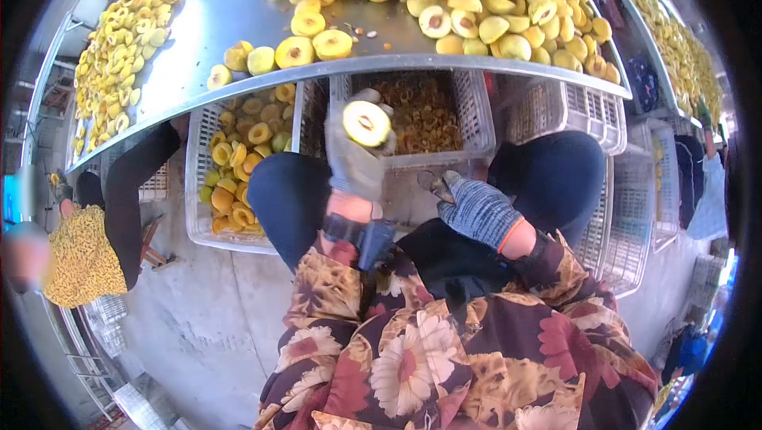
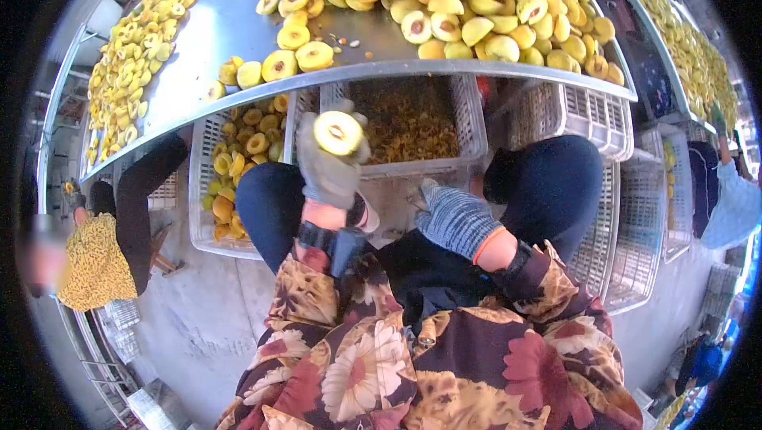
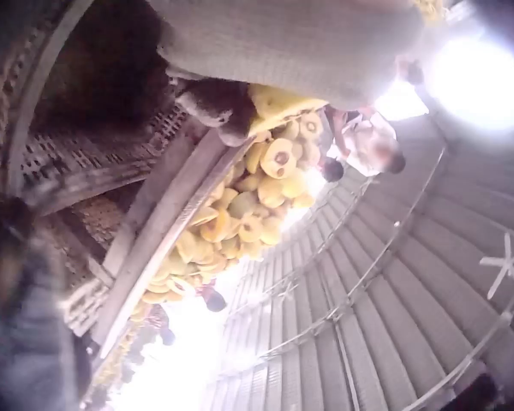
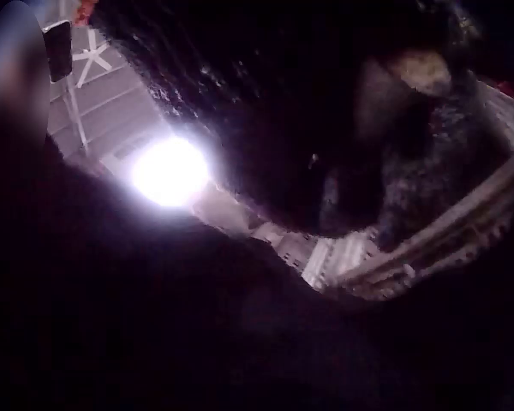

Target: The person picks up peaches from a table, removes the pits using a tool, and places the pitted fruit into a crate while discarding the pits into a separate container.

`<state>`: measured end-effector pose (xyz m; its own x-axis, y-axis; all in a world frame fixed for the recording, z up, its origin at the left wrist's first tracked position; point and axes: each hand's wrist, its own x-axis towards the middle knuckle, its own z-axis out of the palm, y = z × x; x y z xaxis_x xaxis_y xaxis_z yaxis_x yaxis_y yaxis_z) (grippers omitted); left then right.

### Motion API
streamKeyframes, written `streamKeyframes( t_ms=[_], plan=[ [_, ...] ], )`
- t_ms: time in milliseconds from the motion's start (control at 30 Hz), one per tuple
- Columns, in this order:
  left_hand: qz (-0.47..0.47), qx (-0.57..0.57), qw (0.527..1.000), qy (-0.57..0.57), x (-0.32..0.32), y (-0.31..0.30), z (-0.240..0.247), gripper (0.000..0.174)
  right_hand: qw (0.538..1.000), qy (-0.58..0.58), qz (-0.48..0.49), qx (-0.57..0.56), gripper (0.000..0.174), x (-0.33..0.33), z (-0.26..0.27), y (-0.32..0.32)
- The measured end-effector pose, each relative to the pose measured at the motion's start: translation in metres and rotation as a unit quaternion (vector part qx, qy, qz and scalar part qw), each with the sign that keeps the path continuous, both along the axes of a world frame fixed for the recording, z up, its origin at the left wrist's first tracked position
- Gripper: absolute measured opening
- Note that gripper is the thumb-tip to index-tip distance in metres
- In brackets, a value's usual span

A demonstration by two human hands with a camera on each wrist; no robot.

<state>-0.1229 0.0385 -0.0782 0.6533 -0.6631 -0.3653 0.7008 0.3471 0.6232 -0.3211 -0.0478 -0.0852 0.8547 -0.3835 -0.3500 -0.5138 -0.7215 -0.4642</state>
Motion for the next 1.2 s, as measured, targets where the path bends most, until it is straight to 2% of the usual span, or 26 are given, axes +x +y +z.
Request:
streamKeyframes(
  t_ms=[100,133,267,333,367,400,500,533,567,633,667,767,800,867,900,1000,1200],
  plan=[
    [0.142,-0.033,0.989,0.007,0.007,0.010,0.004,0.051,0.991,0.124,0.004,0.052,0.047,-0.007,0.003,-0.008],
    [0.104,-0.072,0.992,-0.031,0.012,0.019,-0.005,0.055,0.990,0.128,-0.023,0.057,0.047,-0.007,0.004,-0.010],
    [0.090,-0.041,0.995,-0.015,0.009,0.014,-0.004,0.052,0.995,0.080,-0.063,0.014,0.047,-0.014,-0.008,-0.015],
    [-0.007,-0.063,0.998,-0.025,0.005,0.005,-0.014,0.050,0.994,0.082,-0.068,0.000,0.048,-0.011,-0.003,-0.017],
    [-0.055,-0.075,0.995,-0.030,0.002,0.002,-0.017,0.050,0.998,0.039,-0.056,-0.004,0.048,-0.012,-0.003,-0.017],
    [-0.049,-0.005,0.997,-0.063,-0.007,-0.006,-0.011,0.047,0.999,-0.005,-0.045,-0.009,0.048,-0.013,-0.003,-0.016],
    [-0.062,0.003,0.998,-0.028,-0.020,-0.020,-0.015,0.044,0.989,-0.138,-0.047,-0.036,0.051,-0.006,0.008,-0.010],
    [-0.071,0.014,0.994,-0.085,-0.020,-0.023,-0.018,0.044,0.980,-0.187,-0.050,-0.046,0.052,0.000,0.012,-0.010],
    [-0.079,0.026,0.986,-0.143,-0.019,-0.025,-0.020,0.044,0.985,-0.160,-0.044,-0.044,0.054,0.006,0.012,-0.011],
    [-0.085,0.031,0.993,-0.082,-0.015,-0.028,-0.017,0.042,0.993,-0.108,-0.034,-0.043,0.056,0.023,0.018,-0.016],
    [-0.080,0.029,0.993,-0.083,-0.016,-0.029,-0.019,0.043,0.998,-0.038,-0.056,-0.005,0.057,0.031,0.024,-0.018],
    [-0.086,0.007,0.995,-0.041,-0.013,-0.028,-0.017,0.044,0.987,-0.143,-0.028,-0.065,0.058,0.036,0.009,-0.016],
    [-0.092,-0.002,0.996,-0.020,-0.013,-0.027,-0.015,0.044,0.987,-0.147,-0.032,-0.061,0.056,0.039,0.010,-0.014],
    [-0.093,-0.010,0.994,-0.053,-0.013,-0.025,-0.015,0.045,0.985,-0.157,-0.041,-0.054,0.052,0.050,0.015,-0.012],
    [-0.094,-0.014,0.993,-0.070,-0.013,-0.025,-0.016,0.045,0.987,-0.149,-0.047,-0.034,0.050,0.055,0.018,-0.011],
    [-0.091,-0.032,0.995,-0.013,-0.013,-0.026,-0.022,0.046,0.989,-0.133,-0.060,0.006,0.044,0.065,0.028,-0.010],
    [-0.046,0.003,0.997,-0.069,-0.017,-0.027,-0.026,0.048,0.990,-0.112,-0.082,0.021,0.042,0.068,0.023,-0.005]
  ],
)
